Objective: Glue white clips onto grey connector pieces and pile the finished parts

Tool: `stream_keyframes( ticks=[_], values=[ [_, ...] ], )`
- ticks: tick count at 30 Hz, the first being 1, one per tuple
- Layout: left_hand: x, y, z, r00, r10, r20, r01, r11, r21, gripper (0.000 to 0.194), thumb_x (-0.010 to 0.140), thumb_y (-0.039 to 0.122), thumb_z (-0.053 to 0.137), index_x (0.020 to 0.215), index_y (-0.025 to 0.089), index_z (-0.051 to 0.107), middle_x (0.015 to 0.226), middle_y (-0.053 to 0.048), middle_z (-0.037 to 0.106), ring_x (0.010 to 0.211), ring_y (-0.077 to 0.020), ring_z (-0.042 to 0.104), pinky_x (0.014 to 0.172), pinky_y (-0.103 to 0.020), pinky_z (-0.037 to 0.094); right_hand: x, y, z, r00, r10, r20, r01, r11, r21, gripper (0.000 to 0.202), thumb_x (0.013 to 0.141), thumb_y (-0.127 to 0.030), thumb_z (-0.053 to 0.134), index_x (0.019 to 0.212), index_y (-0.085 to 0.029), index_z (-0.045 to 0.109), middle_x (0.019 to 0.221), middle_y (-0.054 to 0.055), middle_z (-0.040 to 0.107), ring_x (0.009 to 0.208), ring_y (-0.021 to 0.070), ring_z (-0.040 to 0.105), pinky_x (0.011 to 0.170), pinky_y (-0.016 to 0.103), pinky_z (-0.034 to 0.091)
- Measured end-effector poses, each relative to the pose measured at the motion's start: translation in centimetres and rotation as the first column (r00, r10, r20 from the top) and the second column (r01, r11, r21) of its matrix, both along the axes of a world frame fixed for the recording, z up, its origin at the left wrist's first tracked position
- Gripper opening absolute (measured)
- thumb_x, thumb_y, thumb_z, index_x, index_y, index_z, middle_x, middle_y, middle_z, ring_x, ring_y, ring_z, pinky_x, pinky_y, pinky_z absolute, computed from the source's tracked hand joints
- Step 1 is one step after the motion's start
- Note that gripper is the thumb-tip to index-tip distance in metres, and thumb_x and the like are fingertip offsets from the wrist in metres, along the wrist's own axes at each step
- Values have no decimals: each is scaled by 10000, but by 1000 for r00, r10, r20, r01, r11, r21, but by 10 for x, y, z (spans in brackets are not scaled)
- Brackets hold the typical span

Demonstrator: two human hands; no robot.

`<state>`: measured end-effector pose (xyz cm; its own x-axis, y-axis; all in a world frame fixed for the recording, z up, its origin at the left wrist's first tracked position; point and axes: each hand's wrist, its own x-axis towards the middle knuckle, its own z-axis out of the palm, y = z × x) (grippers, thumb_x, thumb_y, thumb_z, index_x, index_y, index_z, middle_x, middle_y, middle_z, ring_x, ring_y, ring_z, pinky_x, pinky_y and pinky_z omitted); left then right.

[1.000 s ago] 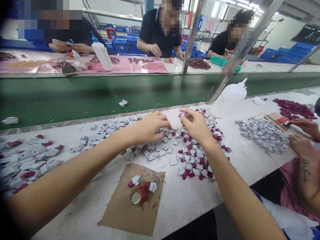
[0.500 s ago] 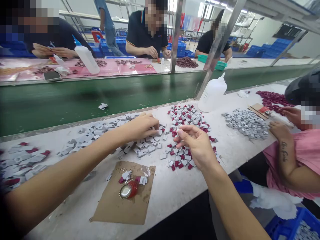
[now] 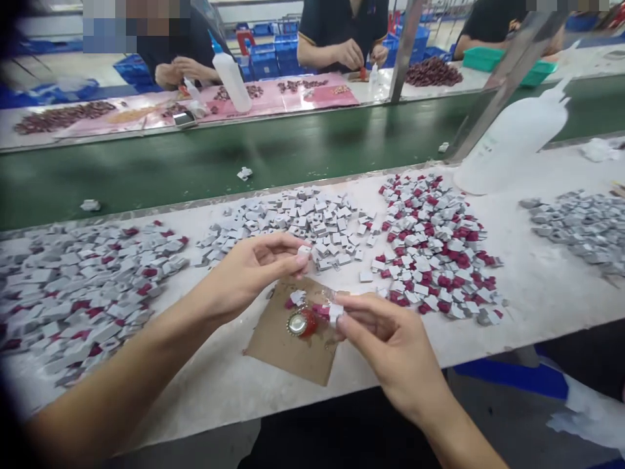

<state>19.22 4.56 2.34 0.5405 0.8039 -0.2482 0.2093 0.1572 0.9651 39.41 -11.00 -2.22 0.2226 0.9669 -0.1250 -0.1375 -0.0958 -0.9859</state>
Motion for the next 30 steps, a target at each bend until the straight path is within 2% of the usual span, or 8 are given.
stream_keyframes(
  ticks=[3, 7, 13, 20, 25, 28, 30],
  values=[
    [-19, -14, -8, 997, 81, 18, -80, 995, -52, 395, 831, 464, 1000, 1060, 213, 799, 993, -61, 830, 880, -236, 790, 869, -394, 660, -19, -8, -3, 999, 35, 34, -37, 998, 50, 152, 962, -327, 888, 1103, -315, 942, 1037, 60, 871, 862, 236, 865, 758, 310, 745],
    [-30, -22, -19, 992, 124, 30, -120, 988, -94, 396, 821, 434, 1007, 1055, 204, 786, 982, -51, 815, 846, -223, 782, 869, -396, 664, -25, -7, -8, 970, 11, 243, -41, 992, 120, 157, 988, -289, 854, 1110, -348, 933, 984, 45, 856, 862, 228, 811, 758, 326, 710],
    [-29, -23, -27, 987, 151, 63, -143, 984, -110, 402, 820, 401, 1008, 1066, 191, 769, 970, -46, 819, 839, -207, 778, 848, -366, 652, -29, 0, -7, 939, 41, 340, -104, 980, 169, 128, 1006, -253, 825, 1078, -311, 914, 952, 46, 856, 830, 244, 810, 725, 358, 697],
    [-24, -22, -24, 992, 114, 58, -106, 988, -115, 378, 851, 390, 983, 1104, 196, 781, 976, -61, 833, 885, -234, 789, 803, -363, 660, -32, 3, 2, 904, 70, 423, -164, 968, 190, 150, 1040, -240, 754, 1080, -296, 887, 905, 54, 819, 804, 259, 795, 662, 373, 661],
    [-19, -19, -17, 992, 124, 19, -123, 991, -47, 318, 880, 396, 945, 1090, 210, 795, 992, -71, 839, 925, -267, 819, 817, -389, 684, -26, 4, 4, 946, 37, 322, -94, 983, 161, 111, 1001, -284, 833, 1063, -323, 917, 928, 53, 844, 837, 268, 807, 702, 380, 677],
    [-12, -20, -13, 993, 110, 44, -108, 994, -30, 300, 891, 384, 941, 1099, 224, 795, 1031, -75, 844, 953, -278, 836, 811, -390, 698, -16, 9, 2, 989, -55, 139, 36, 990, 135, 96, 984, -325, 891, 1062, -366, 927, 1028, 41, 877, 943, 276, 842, 805, 398, 716],
    [-5, -23, -11, 990, 90, 109, -85, 995, -49, 289, 902, 358, 940, 1104, 218, 790, 1054, -76, 846, 964, -267, 843, 841, -386, 707, -11, 15, 1, 989, -148, -20, 149, 982, 119, 126, 970, -358, 916, 1091, -391, 926, 1083, 25, 890, 1025, 288, 858, 907, 449, 734]
  ],
)
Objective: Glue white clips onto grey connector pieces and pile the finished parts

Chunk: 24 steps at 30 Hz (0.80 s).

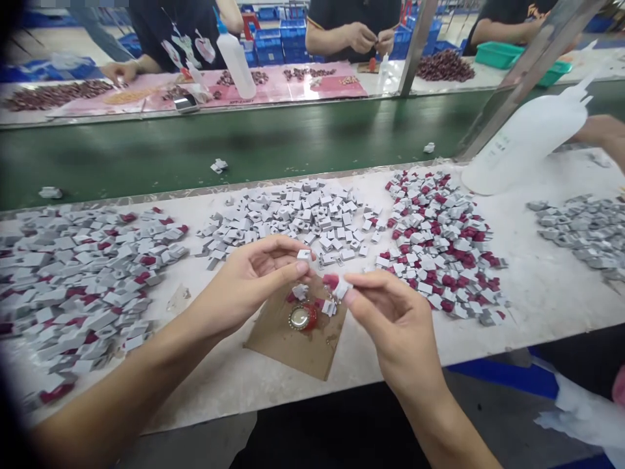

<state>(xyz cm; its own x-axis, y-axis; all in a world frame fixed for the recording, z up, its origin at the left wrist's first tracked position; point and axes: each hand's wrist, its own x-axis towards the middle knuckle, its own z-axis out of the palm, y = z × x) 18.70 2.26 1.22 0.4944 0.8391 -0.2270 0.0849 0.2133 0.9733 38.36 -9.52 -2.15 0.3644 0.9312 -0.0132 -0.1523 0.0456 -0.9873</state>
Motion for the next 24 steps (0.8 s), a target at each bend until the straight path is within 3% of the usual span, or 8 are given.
stream_keyframes(
  ticks=[4, 11, 19, 24],
  values=[
    [14, -7, 2, 991, -53, 120, 62, 996, -67, 263, 937, 334, 925, 1112, 201, 779, 1064, -79, 863, 986, -257, 859, 915, -387, 720, 4, 14, 3, 976, -97, -196, 99, 995, 1, 211, 906, -386, 970, 1113, -373, 935, 1135, 16, 911, 1153, 313, 860, 1114, 550, 690],
    [23, -12, 0, 975, -81, 206, 100, 991, -84, 257, 935, 306, 932, 1135, 197, 812, 1172, -88, 876, 1100, -284, 865, 1007, -406, 718, 3, 18, 3, 969, -43, -244, 49, 999, 19, 184, 905, -379, 975, 1081, -342, 939, 1139, 33, 922, 1156, 314, 867, 1141, 581, 676],
    [24, -13, -3, 980, -90, 178, 96, 995, -28, 271, 944, 322, 931, 1147, 192, 809, 1091, -77, 879, 1046, -261, 862, 980, -382, 719, 4, 16, 0, 987, -47, -156, 56, 997, 49, 161, 930, -353, 963, 1091, -356, 947, 1129, 17, 913, 1119, 263, 856, 1060, 436, 710],
    [23, -12, 2, 988, -122, 98, 113, 989, 90, 159, 976, 285, 880, 1093, 189, 830, 1048, -66, 878, 977, -248, 859, 896, -352, 725, 11, 19, 6, 997, 77, 24, -79, 992, 97, 198, 1005, -213, 870, 1116, -356, 951, 1087, 12, 900, 1047, 201, 863, 926, 272, 723]
  ],
)
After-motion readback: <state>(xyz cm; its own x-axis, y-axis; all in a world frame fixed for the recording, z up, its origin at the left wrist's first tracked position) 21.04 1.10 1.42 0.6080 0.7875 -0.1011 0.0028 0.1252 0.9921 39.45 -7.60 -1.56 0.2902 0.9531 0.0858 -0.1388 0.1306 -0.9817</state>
